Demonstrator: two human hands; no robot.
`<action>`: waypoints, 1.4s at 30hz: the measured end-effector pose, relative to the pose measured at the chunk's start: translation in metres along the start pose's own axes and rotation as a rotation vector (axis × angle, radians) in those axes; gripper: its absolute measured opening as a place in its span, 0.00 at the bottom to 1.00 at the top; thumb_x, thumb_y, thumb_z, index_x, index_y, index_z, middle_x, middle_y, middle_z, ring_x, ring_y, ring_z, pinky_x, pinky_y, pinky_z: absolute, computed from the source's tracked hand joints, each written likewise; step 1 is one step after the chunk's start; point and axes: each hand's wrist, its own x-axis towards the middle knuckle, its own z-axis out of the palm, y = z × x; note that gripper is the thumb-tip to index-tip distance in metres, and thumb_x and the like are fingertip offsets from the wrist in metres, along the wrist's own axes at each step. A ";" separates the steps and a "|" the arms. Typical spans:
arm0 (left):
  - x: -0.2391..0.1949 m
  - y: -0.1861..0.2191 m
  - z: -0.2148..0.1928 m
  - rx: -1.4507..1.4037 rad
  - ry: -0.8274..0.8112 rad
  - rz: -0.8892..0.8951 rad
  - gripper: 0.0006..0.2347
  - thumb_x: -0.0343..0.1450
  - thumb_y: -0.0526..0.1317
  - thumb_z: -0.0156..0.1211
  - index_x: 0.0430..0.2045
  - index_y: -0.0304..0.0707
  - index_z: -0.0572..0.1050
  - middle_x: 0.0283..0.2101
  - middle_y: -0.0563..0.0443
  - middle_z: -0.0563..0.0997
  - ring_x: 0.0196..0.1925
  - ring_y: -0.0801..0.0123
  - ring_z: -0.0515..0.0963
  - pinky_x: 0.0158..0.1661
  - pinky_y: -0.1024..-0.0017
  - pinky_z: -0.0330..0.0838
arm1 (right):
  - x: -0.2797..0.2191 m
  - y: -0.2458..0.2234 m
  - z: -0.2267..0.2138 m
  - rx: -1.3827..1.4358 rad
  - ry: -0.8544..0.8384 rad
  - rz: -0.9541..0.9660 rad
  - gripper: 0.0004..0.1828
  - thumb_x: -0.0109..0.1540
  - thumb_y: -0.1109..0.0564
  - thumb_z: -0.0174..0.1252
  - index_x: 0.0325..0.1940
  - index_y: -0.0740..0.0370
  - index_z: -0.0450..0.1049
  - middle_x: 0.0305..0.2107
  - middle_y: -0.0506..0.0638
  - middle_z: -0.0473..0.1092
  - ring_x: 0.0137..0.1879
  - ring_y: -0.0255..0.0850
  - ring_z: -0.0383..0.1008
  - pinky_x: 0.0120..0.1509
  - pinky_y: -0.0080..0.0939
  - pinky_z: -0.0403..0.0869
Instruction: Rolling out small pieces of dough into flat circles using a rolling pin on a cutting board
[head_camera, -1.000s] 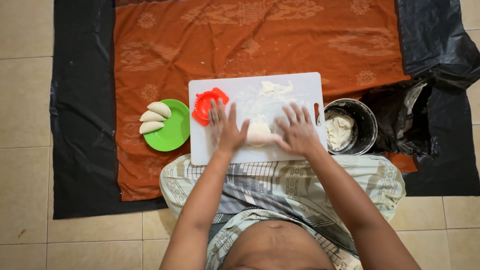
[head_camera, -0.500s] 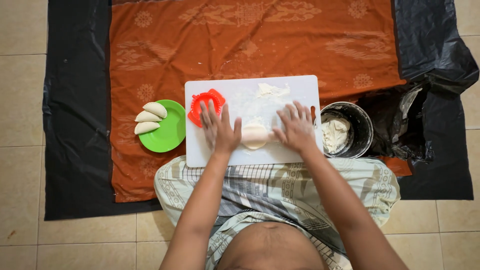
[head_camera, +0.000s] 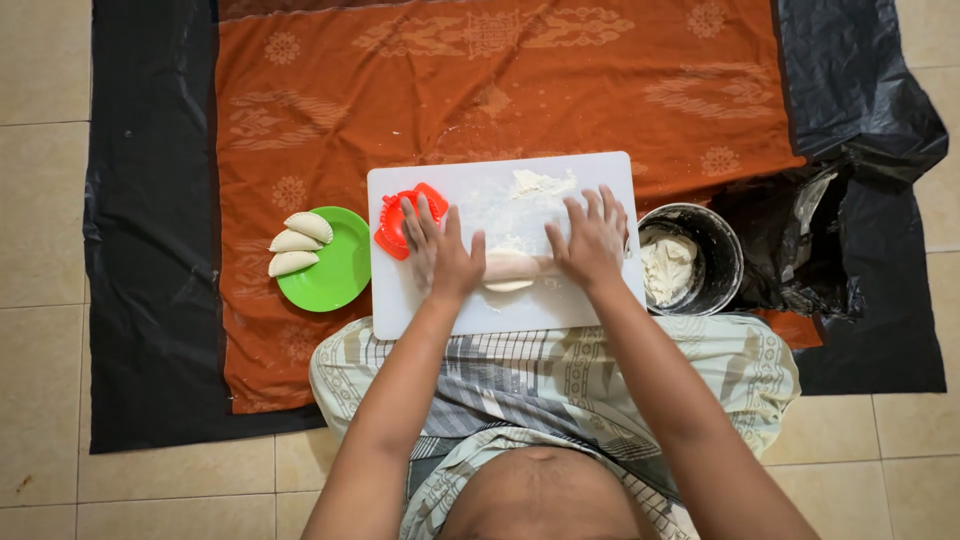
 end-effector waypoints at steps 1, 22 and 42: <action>0.008 0.000 0.006 0.000 0.006 -0.002 0.24 0.67 0.54 0.58 0.50 0.33 0.77 0.67 0.24 0.62 0.75 0.29 0.51 0.66 0.40 0.52 | 0.012 0.002 0.002 -0.002 0.004 -0.005 0.33 0.67 0.27 0.44 0.62 0.50 0.69 0.59 0.55 0.64 0.75 0.58 0.53 0.75 0.66 0.54; -0.069 -0.001 0.013 0.015 -0.054 0.010 0.27 0.70 0.53 0.47 0.58 0.31 0.72 0.70 0.25 0.61 0.76 0.33 0.52 0.71 0.43 0.42 | -0.078 -0.012 -0.006 -0.039 -0.189 -0.043 0.34 0.68 0.33 0.40 0.74 0.48 0.63 0.63 0.57 0.67 0.76 0.54 0.58 0.77 0.62 0.54; -0.040 0.005 0.015 0.015 -0.029 0.014 0.31 0.73 0.56 0.46 0.62 0.25 0.66 0.72 0.23 0.56 0.77 0.33 0.49 0.69 0.45 0.49 | -0.039 -0.004 0.009 -0.044 -0.170 -0.114 0.29 0.70 0.35 0.37 0.70 0.43 0.68 0.59 0.56 0.68 0.75 0.55 0.59 0.73 0.60 0.59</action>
